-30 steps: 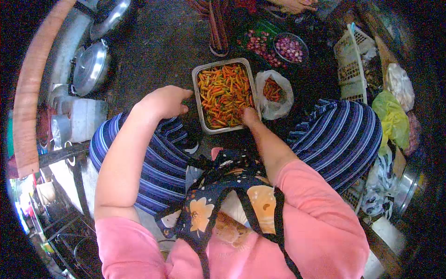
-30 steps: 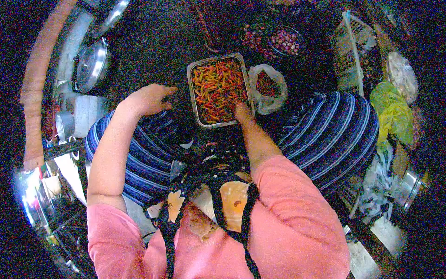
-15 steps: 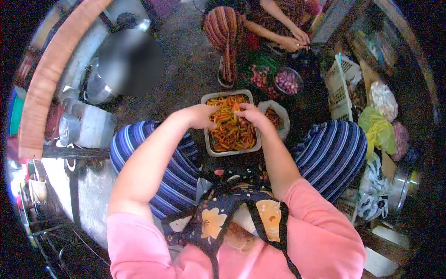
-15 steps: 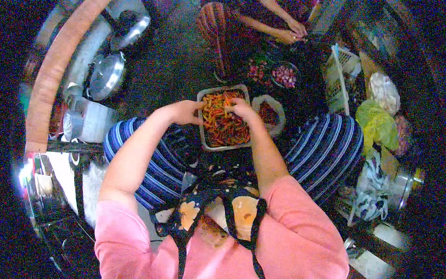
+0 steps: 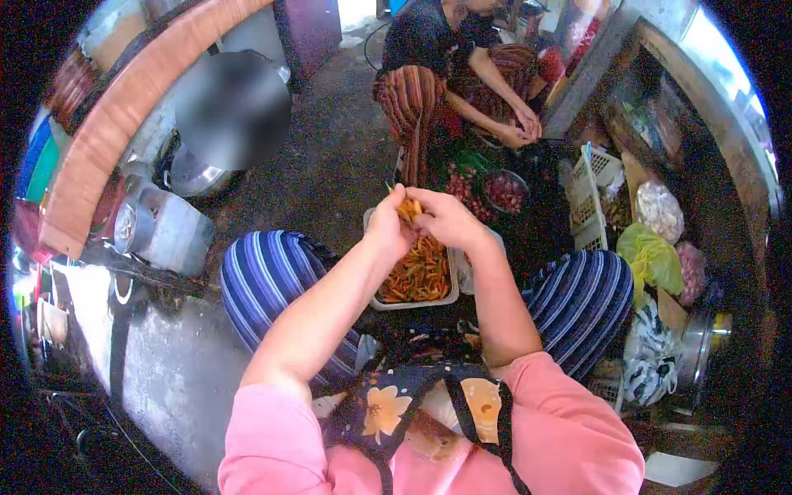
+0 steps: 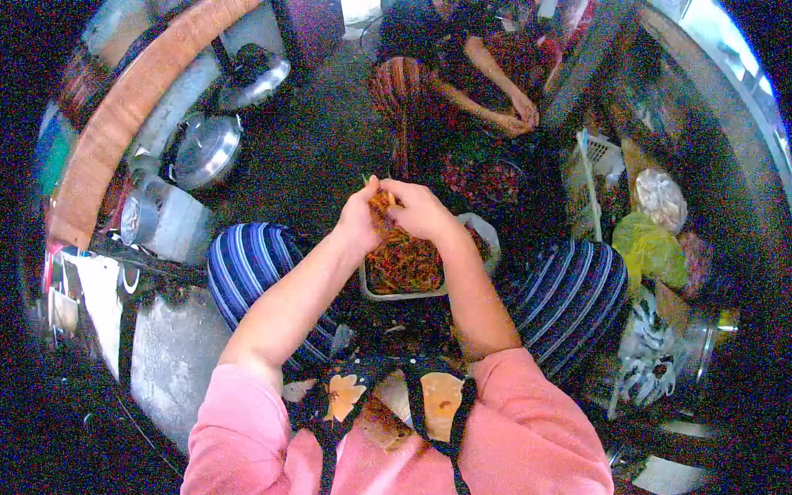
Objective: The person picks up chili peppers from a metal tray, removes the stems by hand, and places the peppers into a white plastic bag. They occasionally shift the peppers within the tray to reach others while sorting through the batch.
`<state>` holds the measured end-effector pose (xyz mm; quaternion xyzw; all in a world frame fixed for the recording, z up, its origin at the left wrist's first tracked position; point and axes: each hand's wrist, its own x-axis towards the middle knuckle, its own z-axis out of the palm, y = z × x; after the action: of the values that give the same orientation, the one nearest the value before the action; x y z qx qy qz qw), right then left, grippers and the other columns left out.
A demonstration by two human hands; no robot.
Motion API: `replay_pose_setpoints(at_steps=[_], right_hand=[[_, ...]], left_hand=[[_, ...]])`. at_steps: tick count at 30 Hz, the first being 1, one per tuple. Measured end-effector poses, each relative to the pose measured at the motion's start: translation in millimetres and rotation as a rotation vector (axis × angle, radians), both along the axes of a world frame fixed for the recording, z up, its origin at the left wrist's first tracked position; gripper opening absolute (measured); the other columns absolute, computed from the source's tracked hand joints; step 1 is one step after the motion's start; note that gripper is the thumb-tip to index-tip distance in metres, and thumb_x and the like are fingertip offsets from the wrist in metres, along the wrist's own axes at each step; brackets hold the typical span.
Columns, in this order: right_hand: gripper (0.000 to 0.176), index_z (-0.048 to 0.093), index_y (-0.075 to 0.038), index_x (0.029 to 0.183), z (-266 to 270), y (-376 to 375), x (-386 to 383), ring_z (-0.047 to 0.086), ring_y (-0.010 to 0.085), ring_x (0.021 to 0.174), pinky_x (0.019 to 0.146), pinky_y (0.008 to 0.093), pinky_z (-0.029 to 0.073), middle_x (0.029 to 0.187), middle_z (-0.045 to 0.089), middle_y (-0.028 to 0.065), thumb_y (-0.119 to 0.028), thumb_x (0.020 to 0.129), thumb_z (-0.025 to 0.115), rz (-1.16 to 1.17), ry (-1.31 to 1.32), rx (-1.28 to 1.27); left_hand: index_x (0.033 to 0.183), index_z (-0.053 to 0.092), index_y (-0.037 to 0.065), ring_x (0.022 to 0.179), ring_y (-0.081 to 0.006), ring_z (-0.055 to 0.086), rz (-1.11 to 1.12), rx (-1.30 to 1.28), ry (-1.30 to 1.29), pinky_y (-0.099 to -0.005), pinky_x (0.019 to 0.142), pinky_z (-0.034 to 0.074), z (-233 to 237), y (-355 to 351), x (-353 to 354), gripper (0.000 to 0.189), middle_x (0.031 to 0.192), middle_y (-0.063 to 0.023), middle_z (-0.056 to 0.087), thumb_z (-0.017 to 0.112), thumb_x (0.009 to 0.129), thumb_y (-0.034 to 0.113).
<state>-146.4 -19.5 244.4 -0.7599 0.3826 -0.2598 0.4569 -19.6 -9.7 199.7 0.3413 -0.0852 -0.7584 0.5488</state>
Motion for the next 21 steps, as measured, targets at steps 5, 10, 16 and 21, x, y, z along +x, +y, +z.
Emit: replay_pose_setpoints(at_steps=[5,10,16,21], right_hand=[[0.043,0.048,-0.002,0.117,22.7,8.6,0.6,0.061,0.0165,0.084,0.066,0.0280,0.051,0.095,0.062,0.0113,0.010,0.076,0.050,-0.098,-0.334,0.005],[0.027,0.054,0.000,0.103,12.9,-2.7,-2.4,0.062,0.0143,0.080,0.070,0.0258,0.049,0.090,0.063,0.0094,0.004,0.077,0.057,-0.266,-0.469,0.082],[0.020,0.061,0.002,0.092,-10.3,-16.1,-2.7,0.061,0.0130,0.078,0.071,0.0244,0.049,0.085,0.064,0.0078,0.001,0.073,0.064,-0.367,-0.349,-0.177],[0.021,0.063,0.002,0.091,3.3,-7.5,3.4,0.061,0.0122,0.076,0.068,0.0243,0.050,0.086,0.064,0.0067,0.004,0.070,0.065,-0.326,-0.584,0.114]], left_hand=[[0.101,0.052,0.010,0.087,-0.0218,0.054,0.016,-0.036,-0.009,-0.0383,0.072,0.044,22.8,-0.7,6.9,0.032,0.097,-0.0057,0.058,0.036,0.092,0.035],[0.100,0.051,0.009,0.082,-0.0160,0.054,-0.027,0.017,0.005,-0.0294,0.064,0.045,28.5,-1.5,10.4,0.023,0.093,-0.0035,0.057,0.040,0.092,0.027],[0.095,0.052,0.009,0.073,-0.0123,0.053,0.000,-0.050,-0.126,-0.0233,0.056,0.043,42.6,3.6,8.8,0.015,0.085,-0.0013,0.057,0.046,0.089,0.022],[0.091,0.053,0.008,0.062,-0.0090,0.051,-0.003,-0.269,-0.244,-0.0194,0.051,0.040,29.3,-4.1,14.2,0.009,0.077,-0.0010,0.055,0.055,0.084,0.013]])
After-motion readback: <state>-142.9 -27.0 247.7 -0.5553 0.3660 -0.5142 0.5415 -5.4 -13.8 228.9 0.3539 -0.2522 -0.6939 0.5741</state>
